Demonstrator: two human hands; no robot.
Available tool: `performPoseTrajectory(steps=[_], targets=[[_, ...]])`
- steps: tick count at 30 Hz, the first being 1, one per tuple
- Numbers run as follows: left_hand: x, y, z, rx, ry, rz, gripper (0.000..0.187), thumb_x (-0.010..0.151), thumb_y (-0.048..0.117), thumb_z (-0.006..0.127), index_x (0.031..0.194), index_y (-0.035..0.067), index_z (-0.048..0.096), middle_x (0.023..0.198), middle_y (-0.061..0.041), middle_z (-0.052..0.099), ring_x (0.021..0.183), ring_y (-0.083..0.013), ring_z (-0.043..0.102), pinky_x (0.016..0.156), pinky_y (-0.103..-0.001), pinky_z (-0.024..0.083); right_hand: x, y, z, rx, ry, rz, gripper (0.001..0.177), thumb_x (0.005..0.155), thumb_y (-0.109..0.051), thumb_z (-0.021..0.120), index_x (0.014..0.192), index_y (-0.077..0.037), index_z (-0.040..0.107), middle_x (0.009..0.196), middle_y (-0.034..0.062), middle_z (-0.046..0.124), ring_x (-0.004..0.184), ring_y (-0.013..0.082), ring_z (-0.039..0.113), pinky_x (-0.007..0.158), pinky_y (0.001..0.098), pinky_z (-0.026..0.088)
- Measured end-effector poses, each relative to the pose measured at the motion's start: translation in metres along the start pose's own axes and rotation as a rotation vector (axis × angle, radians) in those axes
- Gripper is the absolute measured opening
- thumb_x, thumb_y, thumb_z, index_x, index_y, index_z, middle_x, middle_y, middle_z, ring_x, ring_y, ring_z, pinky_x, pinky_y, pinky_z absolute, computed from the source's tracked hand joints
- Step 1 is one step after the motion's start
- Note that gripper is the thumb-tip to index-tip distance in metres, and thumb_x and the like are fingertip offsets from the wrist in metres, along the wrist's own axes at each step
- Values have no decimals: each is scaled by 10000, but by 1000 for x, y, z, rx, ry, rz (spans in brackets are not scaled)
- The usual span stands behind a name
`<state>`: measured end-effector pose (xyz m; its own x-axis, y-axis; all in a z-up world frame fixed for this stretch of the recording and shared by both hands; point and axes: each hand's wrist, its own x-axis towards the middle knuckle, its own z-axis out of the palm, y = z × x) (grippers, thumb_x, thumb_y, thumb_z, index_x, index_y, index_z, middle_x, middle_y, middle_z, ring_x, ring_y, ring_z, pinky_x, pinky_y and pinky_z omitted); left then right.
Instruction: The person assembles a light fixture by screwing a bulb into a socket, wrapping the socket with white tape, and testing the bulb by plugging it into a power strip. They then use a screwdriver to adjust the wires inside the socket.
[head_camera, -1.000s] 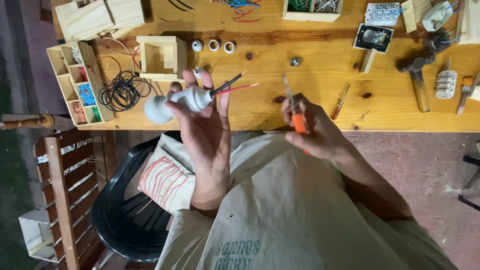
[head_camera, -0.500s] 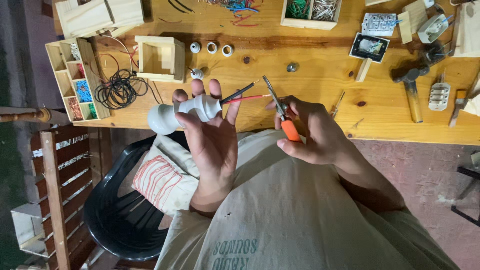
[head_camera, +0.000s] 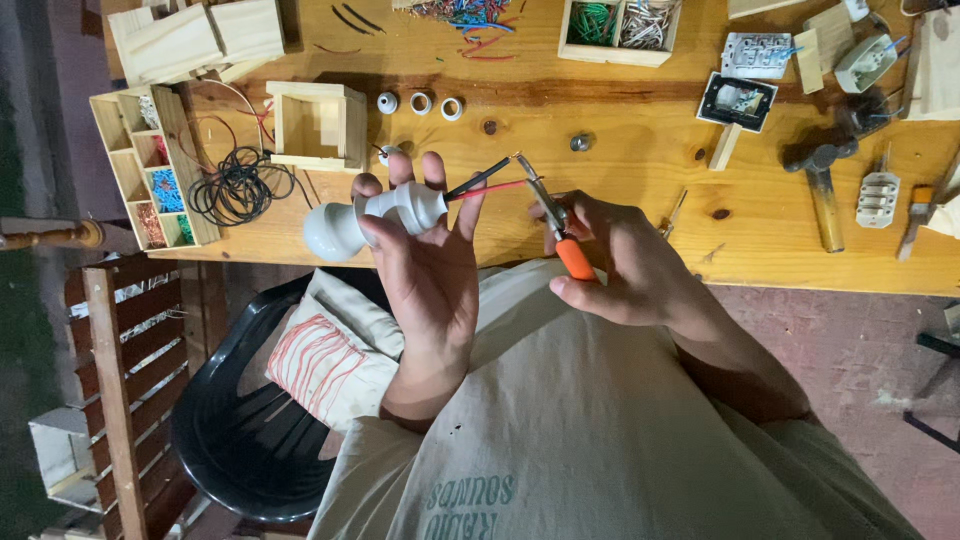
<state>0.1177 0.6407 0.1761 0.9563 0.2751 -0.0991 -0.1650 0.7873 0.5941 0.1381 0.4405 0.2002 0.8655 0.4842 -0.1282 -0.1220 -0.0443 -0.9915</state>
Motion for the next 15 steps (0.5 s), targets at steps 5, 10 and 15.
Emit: performPoseTrajectory(steps=[5,10,15], targets=[[0,-3,-2,2,-9,12,267,1092,435,483,1295,286,395,1459,37,548,1393,-225,536,1149,-584,499,2,7,-1,-12,2,-48,337,755,-203,739,1005,16,682,765,174,639,739,244,647,641,330,493],[2,-6,-3,10,-13,23,267,1092,431,488,1299,291,393,1459,39,556,1392,-224,540,1150,-586,496,7,8,-1,3,8,-67,314,758,-216,734,974,5,678,690,124,588,692,186,631,590,295,463],[3,-6,-3,31,-13,31,276,1089,430,491,1296,288,377,1455,26,551,1383,-228,546,1138,-580,510,5,13,-1,52,34,-53,292,762,-195,728,958,16,679,705,126,578,688,172,602,591,293,434]])
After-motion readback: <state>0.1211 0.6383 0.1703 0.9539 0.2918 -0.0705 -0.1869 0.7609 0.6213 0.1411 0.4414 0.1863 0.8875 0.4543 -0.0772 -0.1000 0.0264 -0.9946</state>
